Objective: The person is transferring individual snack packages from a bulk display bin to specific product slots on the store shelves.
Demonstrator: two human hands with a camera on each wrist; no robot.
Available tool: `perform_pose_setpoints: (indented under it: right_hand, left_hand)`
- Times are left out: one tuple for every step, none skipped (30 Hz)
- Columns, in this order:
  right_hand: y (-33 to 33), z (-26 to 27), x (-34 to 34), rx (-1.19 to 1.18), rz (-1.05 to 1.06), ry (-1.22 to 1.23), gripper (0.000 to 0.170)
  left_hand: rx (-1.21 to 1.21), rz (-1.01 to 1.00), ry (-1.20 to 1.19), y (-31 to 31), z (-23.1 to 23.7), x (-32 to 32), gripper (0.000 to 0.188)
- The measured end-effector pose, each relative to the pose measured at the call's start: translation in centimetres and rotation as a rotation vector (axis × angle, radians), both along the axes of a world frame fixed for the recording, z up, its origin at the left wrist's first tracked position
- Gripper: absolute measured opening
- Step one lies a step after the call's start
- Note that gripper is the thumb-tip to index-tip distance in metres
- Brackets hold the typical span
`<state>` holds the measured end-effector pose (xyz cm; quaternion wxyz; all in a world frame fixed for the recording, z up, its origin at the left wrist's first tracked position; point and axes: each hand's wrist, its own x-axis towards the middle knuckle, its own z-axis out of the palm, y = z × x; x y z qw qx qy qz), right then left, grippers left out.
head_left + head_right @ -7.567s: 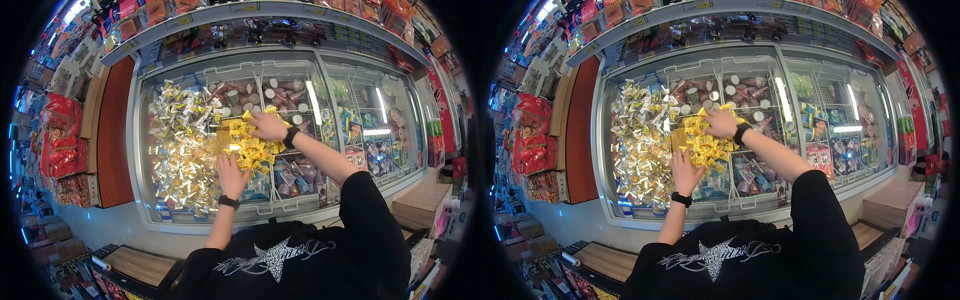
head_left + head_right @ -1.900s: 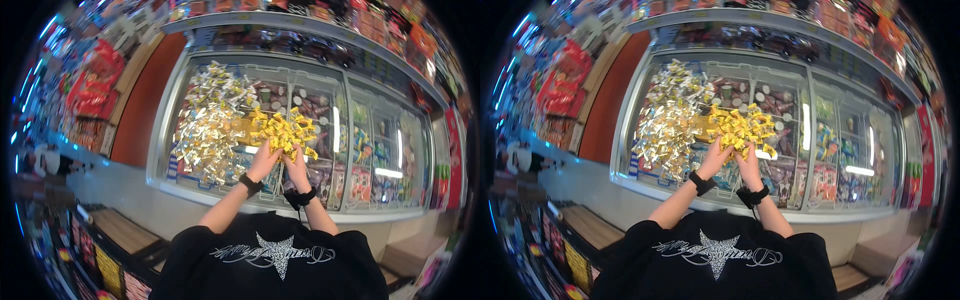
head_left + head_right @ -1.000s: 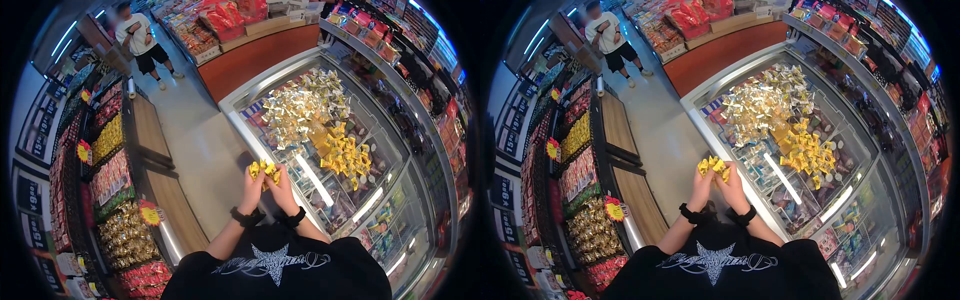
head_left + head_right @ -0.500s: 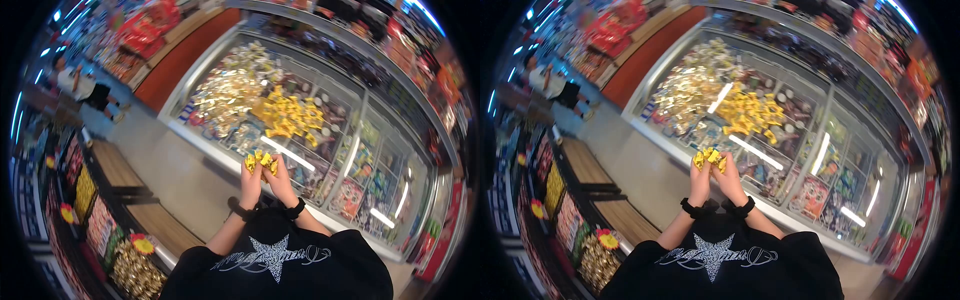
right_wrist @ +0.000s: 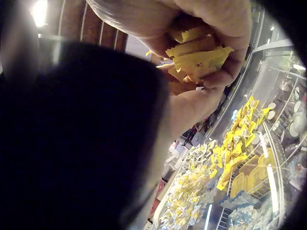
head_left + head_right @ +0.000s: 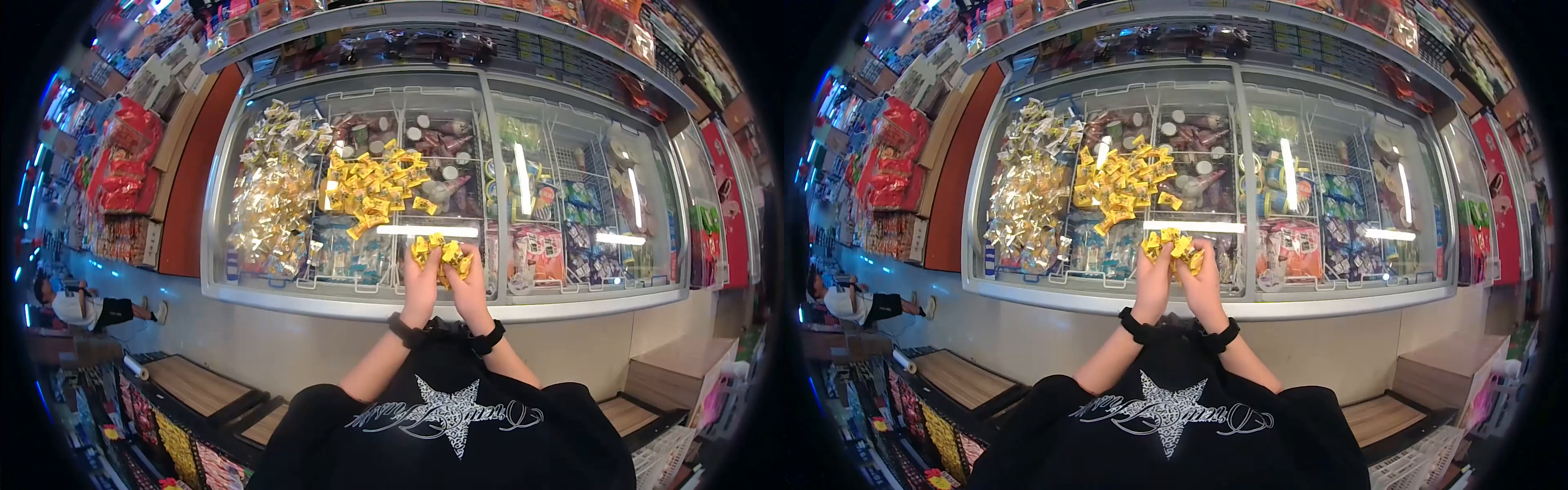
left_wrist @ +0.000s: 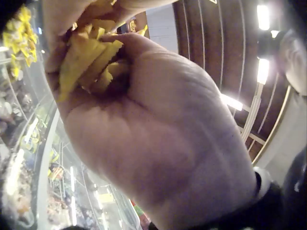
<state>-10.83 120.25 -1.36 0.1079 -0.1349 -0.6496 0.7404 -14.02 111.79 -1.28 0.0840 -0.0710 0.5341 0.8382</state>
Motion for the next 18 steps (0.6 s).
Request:
perform_pose_setpoints:
  right_hand:
    - [0.0,0.1,0.1,0.029,-0.006,-0.006,0.029]
    - [0.0,0.3,0.1,0.058,-0.01,-0.011,0.029]
    - [0.0,0.4,0.1,0.087,-0.013,-0.016,0.029]
    - [0.0,0.1,0.1,0.098,0.014,-0.03,0.029]
    - [0.0,-0.3,-0.1,0.108,0.044,-0.04,0.029]
    - [0.0,-0.5,-0.2,0.121,0.072,-0.055,0.029]
    - [0.0,-0.6,-0.2,0.078,0.072,-0.069,0.029]
    - [0.0,-0.5,-0.3,0.036,0.071,-0.083,0.029]
    - [0.0,-0.3,-0.4,-0.005,0.07,-0.098,0.029]
    - [0.1,0.0,-0.6,-0.064,0.05,-0.09,0.028]
    - [0.3,0.4,-0.9,-0.123,0.026,-0.083,0.028]
    - [0.5,0.5,-1.2,-0.184,-0.002,-0.076,0.028]
    - [0.9,-0.1,-1.5,-0.276,0.01,-0.005,0.028]
    - [1.2,0.4,-1.7,-0.36,0.029,-0.011,0.028]
    - [1.6,1.6,-2.0,-0.442,0.048,-0.015,0.028]
    - [2.0,2.3,-2.4,-0.525,0.066,-0.02,0.028]
    - [2.2,2.5,-2.9,-0.527,0.109,-0.008,0.03]
    - [2.2,2.5,-3.2,-0.507,0.126,-0.011,0.031]
  left_hand:
    - [0.013,0.0,-0.001,0.0,-0.2,-0.1,0.021]
    - [0.026,0.002,-0.001,0.0,-0.1,-0.3,0.022]
    - [0.007,-0.006,-0.049,-0.2,0.2,-0.5,0.022]
    - [-0.011,-0.012,-0.097,-0.7,0.5,-0.6,0.023]
    - [-0.031,-0.015,-0.14,-1.2,0.8,-1.0,0.023]
    - [0.066,0.003,-0.125,-1.4,0.9,-1.4,0.021]
    - [0.163,0.019,-0.111,-1.5,0.8,-1.9,0.019]
    - [0.261,0.035,-0.096,-1.7,0.7,-2.4,0.018]
    - [0.258,0.001,-0.094,-2.2,0.7,-2.7,0.019]
    - [0.281,-0.001,-0.092,-2.4,0.9,-3.0,0.021]
    - [0.304,-0.007,-0.093,-2.4,1.4,-3.3,0.023]
    - [0.326,-0.016,-0.095,-2.6,1.7,-3.6,0.024]
    - [0.343,-0.076,-0.052,-2.9,1.7,-4.0,0.027]
    - [0.354,-0.071,-0.046,-2.7,2.1,-4.2,0.029]
    - [0.365,-0.066,-0.04,-2.4,2.9,-4.4,0.03]
    - [0.376,-0.061,-0.035,-2.1,3.3,-4.7,0.031]
    - [0.39,-0.114,-0.042,-2.1,3.1,-5.0,0.034]
    - [0.388,-0.135,-0.056,-1.8,2.9,-5.2,0.033]
